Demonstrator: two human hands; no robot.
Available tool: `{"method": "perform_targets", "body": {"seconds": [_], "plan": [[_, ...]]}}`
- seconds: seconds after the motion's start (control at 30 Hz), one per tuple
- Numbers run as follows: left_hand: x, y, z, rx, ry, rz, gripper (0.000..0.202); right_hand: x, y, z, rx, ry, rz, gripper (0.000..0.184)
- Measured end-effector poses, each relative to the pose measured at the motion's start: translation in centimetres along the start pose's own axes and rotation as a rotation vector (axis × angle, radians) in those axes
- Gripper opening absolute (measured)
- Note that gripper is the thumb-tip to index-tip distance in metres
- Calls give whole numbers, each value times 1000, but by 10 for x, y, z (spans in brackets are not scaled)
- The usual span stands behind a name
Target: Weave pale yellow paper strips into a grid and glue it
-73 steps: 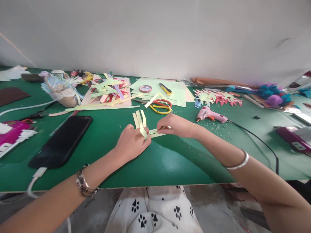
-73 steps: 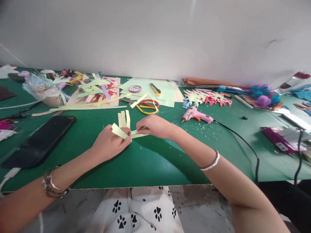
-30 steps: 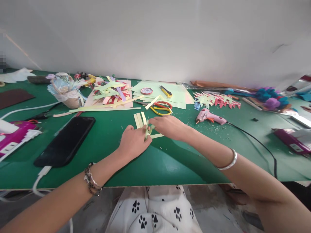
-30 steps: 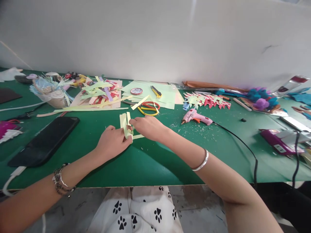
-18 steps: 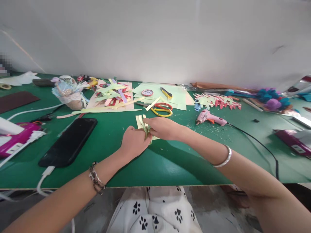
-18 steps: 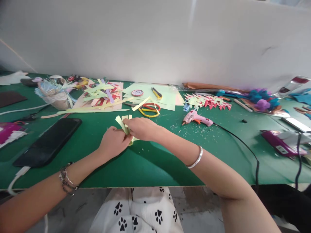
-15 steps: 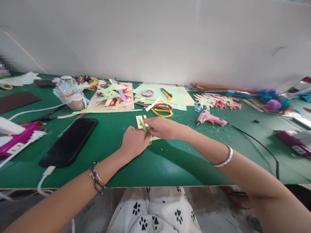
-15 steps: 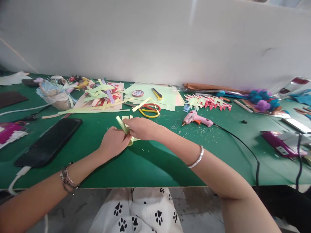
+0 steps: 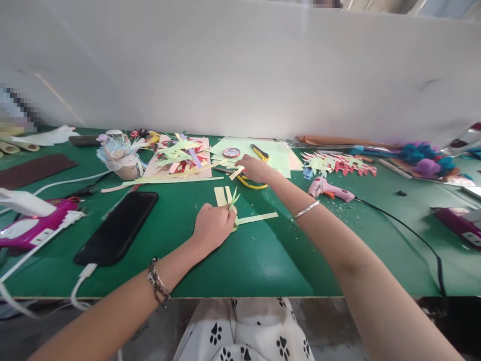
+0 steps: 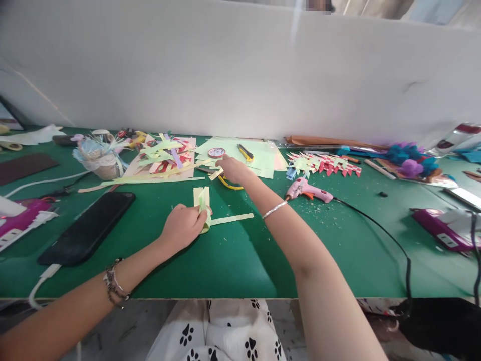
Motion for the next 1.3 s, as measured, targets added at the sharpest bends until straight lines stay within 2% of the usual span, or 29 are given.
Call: {"method": "perform_targets", "body": {"seconds": [0.2,0.43,0.53,0.67,0.73,0.8,0.87,1.1,1.2,1.3], "plan": [[1,0,0,3,28,-26,52,-13,-19,30,-198,109,10,39],[1,0,-2,-3,11,-25,52,-5,-11,59,-356,65,149,30],[2,0,-2,-8,25,-22,52,18,1,62,-354,5,257,27],[2,0,-1,-14,34,-23,51,64,32,56,-313,-113,405,28],[3,0,0,-23,35,-16,51,87,56,51,-260,-417,529,25],[3,0,1,-32,34,-10,51,100,77,45,-207,-637,554,22],[3,0,1,-38,32,0,52,100,93,41,-189,-805,509,21],[4,0,1,-50,27,16,51,69,124,19,-178,-1383,228,21],[4,1,1,-41,19,11,50,62,135,-4,-161,-1511,113,32],[2,1,1,-46,7,2,48,39,135,-31,-130,-1507,-55,39]]}}
Point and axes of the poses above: each hand's wrist, its own y-axis away from the middle knuckle, its own x-axis out of the back of the hand, z = x × y, the point moved 9 cm from there along -y, towards the middle knuckle, and after that the axes turned 3 degrees about y, right-handed, at the moved point
